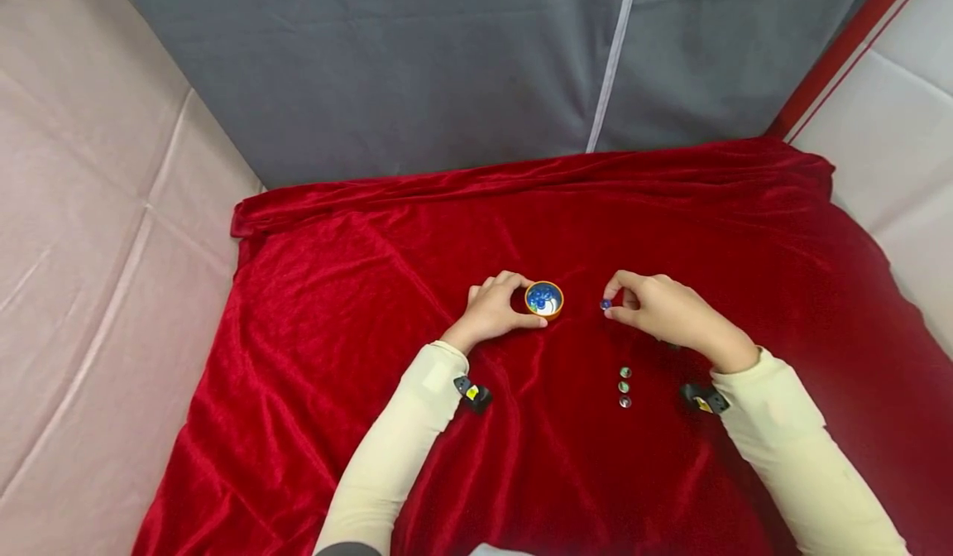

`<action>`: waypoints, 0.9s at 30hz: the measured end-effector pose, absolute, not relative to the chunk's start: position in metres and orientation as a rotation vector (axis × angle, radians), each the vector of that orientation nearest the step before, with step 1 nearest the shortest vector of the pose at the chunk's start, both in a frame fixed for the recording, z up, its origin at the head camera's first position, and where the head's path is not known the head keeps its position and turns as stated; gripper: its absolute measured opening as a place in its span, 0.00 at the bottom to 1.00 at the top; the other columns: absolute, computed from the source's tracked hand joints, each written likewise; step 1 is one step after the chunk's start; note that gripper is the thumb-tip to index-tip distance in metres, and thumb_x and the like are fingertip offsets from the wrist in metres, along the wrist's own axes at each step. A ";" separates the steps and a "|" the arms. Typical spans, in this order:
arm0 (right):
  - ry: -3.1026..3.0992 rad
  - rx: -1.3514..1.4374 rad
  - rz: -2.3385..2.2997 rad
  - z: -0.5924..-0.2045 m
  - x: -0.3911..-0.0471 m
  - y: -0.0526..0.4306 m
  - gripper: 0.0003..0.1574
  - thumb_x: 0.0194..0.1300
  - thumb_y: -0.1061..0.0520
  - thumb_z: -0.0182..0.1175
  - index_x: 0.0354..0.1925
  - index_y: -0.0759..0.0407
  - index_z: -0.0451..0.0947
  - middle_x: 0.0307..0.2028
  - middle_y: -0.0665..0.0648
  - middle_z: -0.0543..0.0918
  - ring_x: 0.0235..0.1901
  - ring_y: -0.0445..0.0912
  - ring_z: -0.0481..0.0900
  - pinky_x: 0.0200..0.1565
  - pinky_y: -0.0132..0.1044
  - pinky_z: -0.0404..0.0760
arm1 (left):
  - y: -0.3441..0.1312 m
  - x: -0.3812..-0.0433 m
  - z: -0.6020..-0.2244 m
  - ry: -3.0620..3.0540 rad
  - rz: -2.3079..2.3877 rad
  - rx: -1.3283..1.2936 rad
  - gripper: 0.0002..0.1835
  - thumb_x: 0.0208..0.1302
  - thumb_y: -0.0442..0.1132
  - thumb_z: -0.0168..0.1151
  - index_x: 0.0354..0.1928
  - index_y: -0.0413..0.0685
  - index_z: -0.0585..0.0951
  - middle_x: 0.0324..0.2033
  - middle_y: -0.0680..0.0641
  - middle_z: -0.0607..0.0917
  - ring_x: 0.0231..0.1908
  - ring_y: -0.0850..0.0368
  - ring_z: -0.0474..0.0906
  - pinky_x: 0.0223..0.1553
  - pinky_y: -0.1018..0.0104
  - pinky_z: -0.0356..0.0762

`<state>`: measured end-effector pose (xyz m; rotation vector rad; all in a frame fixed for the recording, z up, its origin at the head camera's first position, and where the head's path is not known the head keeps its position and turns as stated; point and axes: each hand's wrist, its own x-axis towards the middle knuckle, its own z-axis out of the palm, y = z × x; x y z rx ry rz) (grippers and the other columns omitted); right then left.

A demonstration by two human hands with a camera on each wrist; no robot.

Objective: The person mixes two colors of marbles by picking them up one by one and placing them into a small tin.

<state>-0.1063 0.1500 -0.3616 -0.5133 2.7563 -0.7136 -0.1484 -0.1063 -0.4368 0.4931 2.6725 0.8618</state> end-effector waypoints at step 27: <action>2.740 -0.616 -0.604 -0.369 -0.130 0.100 0.11 0.62 0.54 0.64 0.41 0.55 0.76 0.20 0.49 0.74 0.19 0.40 0.68 0.22 0.34 0.67 | -0.103 -0.146 -0.434 2.675 0.845 0.483 0.35 0.49 0.58 0.73 0.58 0.56 0.75 0.57 0.52 0.76 0.57 0.53 0.69 0.53 0.55 0.58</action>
